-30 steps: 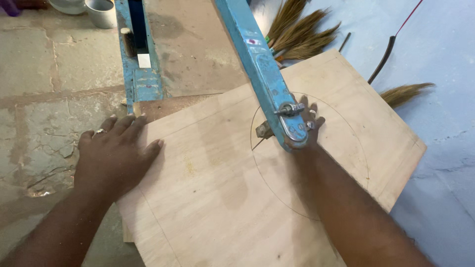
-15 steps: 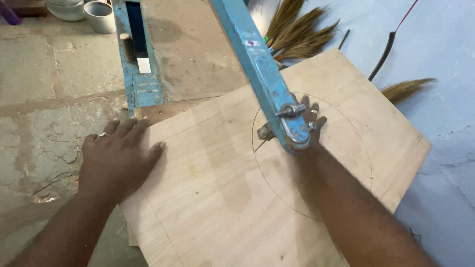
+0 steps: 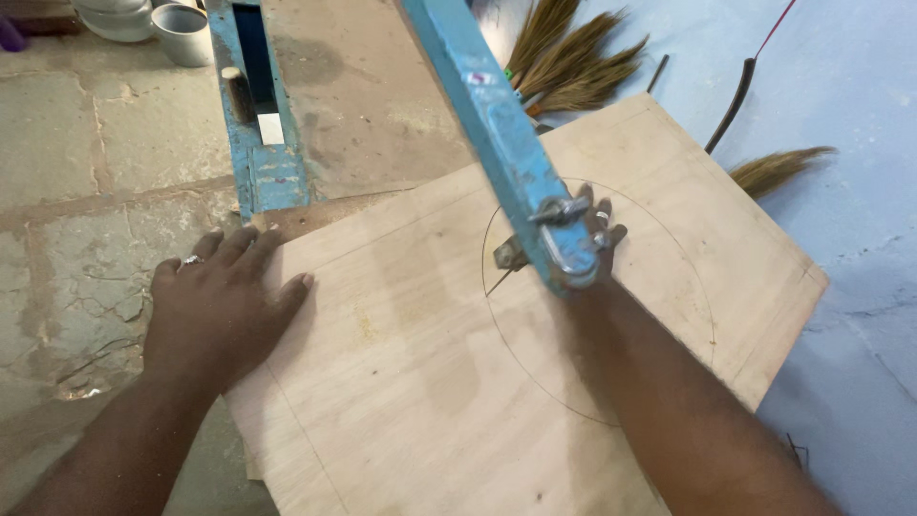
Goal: The person guides a plywood sheet on a treadle-powered scroll saw, cutting along a pencil-drawn circle. They rotate and reposition the board with both hands to keep the blade following the curved line, continuing the cut through the episode.
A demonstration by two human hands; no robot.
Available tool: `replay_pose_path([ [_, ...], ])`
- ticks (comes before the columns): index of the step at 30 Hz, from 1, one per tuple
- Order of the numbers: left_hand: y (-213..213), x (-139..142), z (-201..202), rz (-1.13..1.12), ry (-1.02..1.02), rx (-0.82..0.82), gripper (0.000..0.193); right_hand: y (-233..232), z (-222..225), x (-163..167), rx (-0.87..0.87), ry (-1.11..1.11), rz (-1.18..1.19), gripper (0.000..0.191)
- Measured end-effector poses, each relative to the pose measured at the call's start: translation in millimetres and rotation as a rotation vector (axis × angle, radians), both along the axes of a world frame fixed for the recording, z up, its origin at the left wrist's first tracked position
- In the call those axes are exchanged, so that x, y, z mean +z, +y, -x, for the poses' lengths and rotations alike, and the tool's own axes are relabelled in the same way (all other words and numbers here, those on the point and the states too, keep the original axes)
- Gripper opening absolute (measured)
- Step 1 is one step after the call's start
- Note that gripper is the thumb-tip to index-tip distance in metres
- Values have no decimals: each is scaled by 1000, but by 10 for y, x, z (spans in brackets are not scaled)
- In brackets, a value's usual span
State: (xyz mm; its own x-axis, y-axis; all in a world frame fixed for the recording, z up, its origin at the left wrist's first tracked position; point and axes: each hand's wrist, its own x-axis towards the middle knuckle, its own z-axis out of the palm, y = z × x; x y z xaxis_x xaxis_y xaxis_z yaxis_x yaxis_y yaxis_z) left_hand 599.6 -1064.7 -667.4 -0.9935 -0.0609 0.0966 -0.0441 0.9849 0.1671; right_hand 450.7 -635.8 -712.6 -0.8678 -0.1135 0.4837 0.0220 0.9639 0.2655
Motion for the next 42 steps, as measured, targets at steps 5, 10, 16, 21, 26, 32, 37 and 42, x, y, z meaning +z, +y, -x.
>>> replay_pose_path([
  [5,-11,-6,36,10,0,-3,72,28,117,-186,-22,188,-102,109],
  [10,-21,15,70,3,-30,-11,73,110,98,-229,-10,91,-75,103],
  [16,-25,23,90,29,-73,-13,73,-2,29,-136,-26,186,-157,97],
  [21,-43,-9,124,52,-65,-24,77,-266,-147,328,-50,-143,98,102],
  [26,-79,-48,163,9,3,-32,75,-491,-323,663,-86,-274,218,101],
  [32,-101,-41,190,24,-3,-34,74,-323,-215,366,-64,-146,128,94],
  [37,-114,13,196,18,0,-43,75,-238,-63,141,-22,160,-63,90],
  [42,-92,77,199,-18,-48,-5,74,-332,-140,380,-68,-182,156,98],
])
